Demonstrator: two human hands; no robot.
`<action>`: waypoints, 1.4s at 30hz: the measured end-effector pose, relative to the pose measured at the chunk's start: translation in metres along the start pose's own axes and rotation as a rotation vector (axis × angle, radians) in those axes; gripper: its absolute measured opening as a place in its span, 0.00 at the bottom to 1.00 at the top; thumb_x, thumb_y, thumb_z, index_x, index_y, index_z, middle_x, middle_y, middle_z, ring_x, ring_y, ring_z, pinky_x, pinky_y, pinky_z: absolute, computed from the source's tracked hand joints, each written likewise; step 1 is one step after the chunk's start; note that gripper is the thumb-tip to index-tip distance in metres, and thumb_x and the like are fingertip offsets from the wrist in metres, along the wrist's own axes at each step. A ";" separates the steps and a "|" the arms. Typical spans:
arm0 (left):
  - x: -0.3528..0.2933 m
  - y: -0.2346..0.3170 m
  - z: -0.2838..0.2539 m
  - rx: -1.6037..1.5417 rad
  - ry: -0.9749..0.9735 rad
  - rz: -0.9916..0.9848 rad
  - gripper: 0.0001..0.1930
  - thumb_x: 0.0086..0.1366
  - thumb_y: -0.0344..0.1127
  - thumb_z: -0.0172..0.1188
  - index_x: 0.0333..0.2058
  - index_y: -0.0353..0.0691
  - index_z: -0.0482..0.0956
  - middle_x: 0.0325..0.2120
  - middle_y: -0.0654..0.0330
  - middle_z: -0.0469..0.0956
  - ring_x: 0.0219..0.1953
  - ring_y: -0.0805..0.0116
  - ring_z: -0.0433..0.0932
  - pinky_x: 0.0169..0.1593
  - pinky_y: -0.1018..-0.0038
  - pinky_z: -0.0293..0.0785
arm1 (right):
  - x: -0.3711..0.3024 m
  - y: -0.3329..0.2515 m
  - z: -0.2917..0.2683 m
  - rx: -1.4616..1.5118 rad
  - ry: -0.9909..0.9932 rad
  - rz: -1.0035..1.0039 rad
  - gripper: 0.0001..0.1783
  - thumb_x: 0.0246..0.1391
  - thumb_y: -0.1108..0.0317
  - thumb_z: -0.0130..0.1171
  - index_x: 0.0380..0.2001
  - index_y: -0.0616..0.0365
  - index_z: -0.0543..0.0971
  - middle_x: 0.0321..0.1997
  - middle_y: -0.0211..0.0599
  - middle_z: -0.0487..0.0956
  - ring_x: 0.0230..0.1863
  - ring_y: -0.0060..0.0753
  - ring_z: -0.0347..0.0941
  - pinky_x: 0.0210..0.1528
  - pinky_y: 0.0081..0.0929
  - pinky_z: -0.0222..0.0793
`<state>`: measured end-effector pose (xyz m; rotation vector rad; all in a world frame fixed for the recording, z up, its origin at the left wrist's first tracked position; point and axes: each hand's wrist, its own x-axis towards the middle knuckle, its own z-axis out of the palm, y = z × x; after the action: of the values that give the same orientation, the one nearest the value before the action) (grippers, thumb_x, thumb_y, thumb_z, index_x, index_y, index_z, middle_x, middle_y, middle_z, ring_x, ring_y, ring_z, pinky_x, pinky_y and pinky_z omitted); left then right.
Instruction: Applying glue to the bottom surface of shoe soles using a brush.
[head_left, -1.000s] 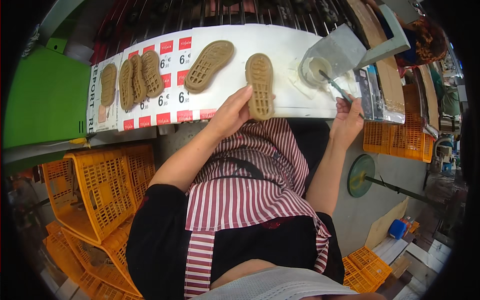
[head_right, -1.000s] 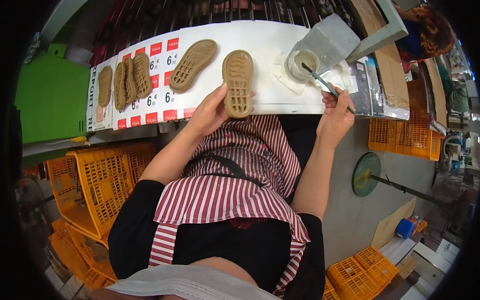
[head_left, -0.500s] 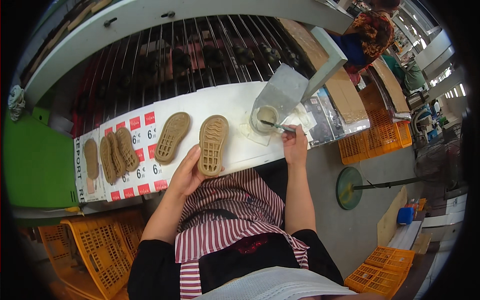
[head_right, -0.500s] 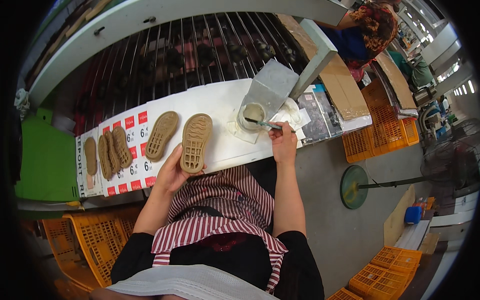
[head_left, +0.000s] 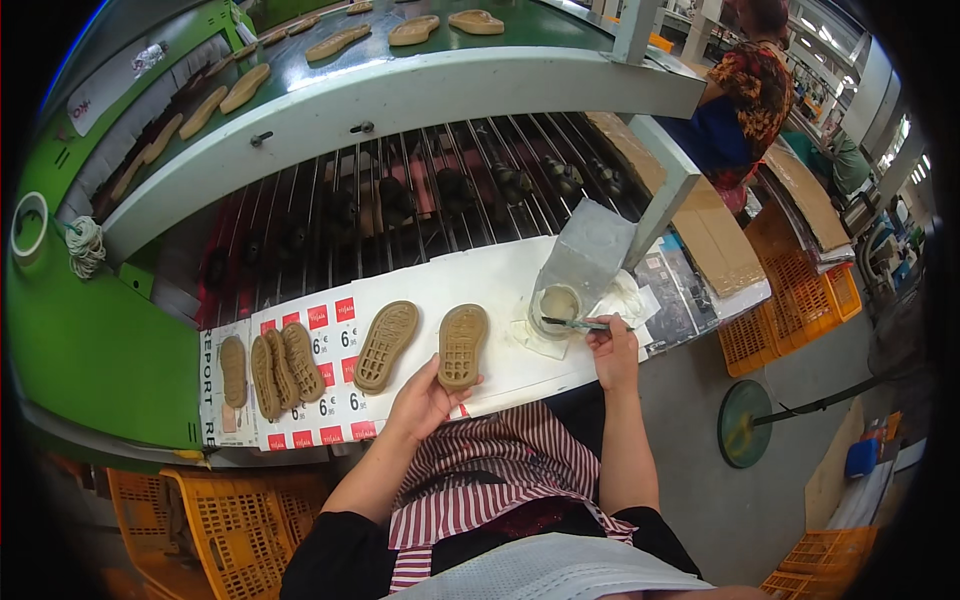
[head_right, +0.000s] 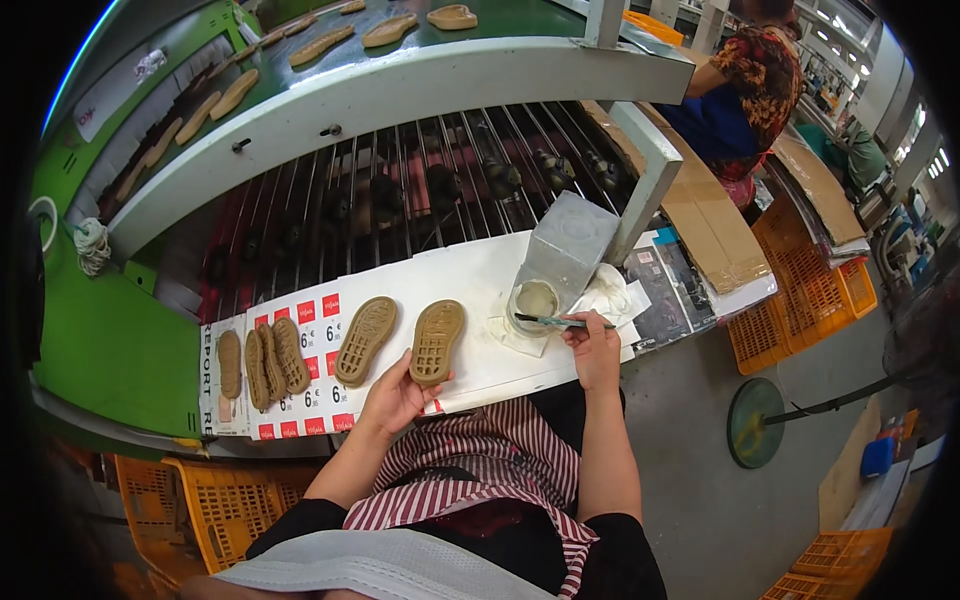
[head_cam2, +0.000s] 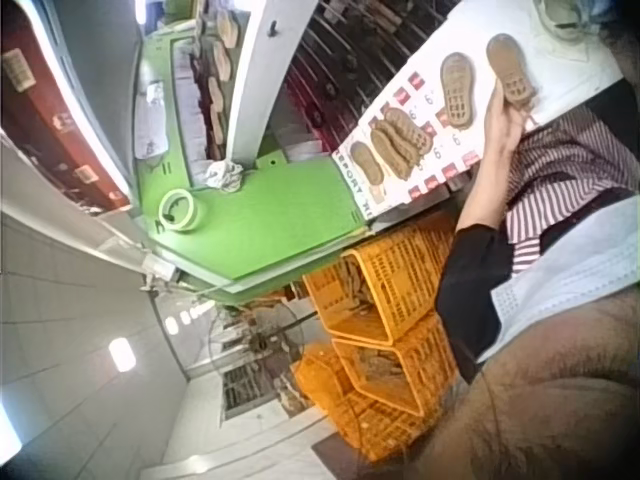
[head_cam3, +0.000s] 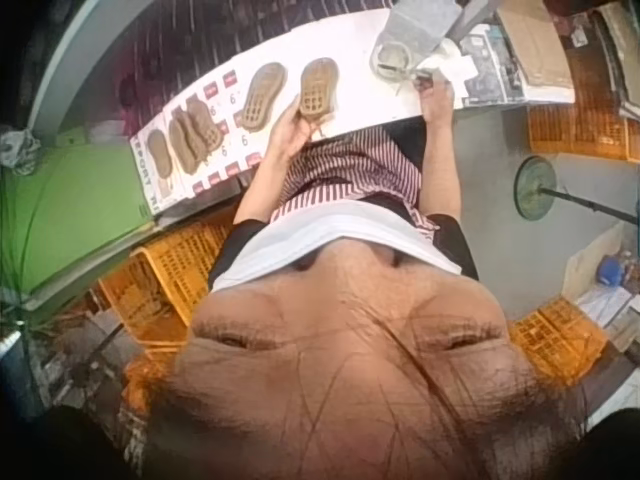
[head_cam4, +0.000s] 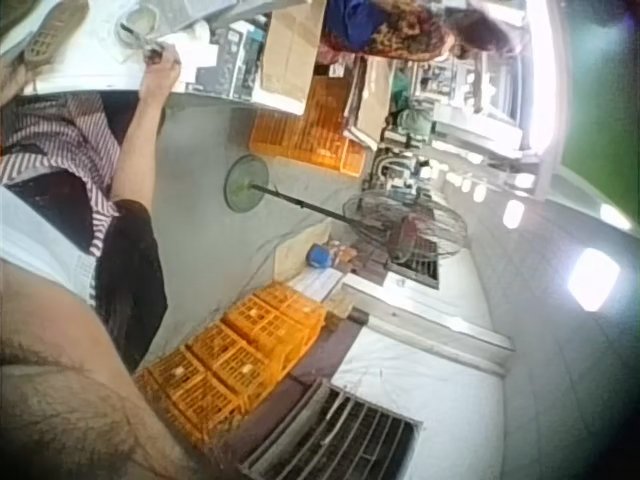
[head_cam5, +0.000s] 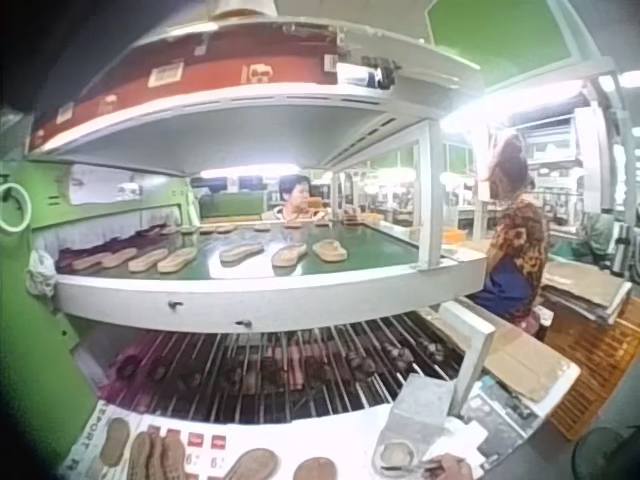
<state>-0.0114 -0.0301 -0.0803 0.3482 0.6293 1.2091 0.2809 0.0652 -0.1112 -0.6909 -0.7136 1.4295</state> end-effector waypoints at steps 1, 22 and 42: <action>0.000 -0.001 0.000 -0.003 0.006 0.005 0.23 0.70 0.43 0.35 0.55 0.30 0.58 0.49 0.45 0.68 0.49 0.49 0.72 0.47 0.67 0.75 | 0.000 0.000 0.000 -0.001 0.002 0.000 0.15 0.59 0.60 0.48 0.33 0.63 0.74 0.34 0.44 0.78 0.26 0.28 0.73 0.30 0.20 0.67; -0.006 -0.006 0.004 0.098 -0.013 0.113 0.21 0.65 0.34 0.45 0.53 0.29 0.57 0.48 0.44 0.68 0.50 0.50 0.71 0.51 0.68 0.72 | -0.001 0.000 0.000 0.030 -0.029 -0.023 0.13 0.59 0.62 0.49 0.33 0.62 0.74 0.35 0.45 0.78 0.27 0.28 0.73 0.32 0.20 0.67; -0.007 -0.008 0.002 0.114 -0.027 0.097 0.21 0.66 0.32 0.44 0.55 0.28 0.55 0.48 0.44 0.68 0.51 0.50 0.71 0.50 0.68 0.72 | -0.004 -0.001 0.001 0.017 -0.018 -0.024 0.13 0.59 0.60 0.49 0.33 0.61 0.74 0.34 0.44 0.79 0.27 0.28 0.74 0.31 0.20 0.67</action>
<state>-0.0050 -0.0392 -0.0815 0.4949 0.6655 1.2613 0.2806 0.0609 -0.1099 -0.6554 -0.7207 1.4200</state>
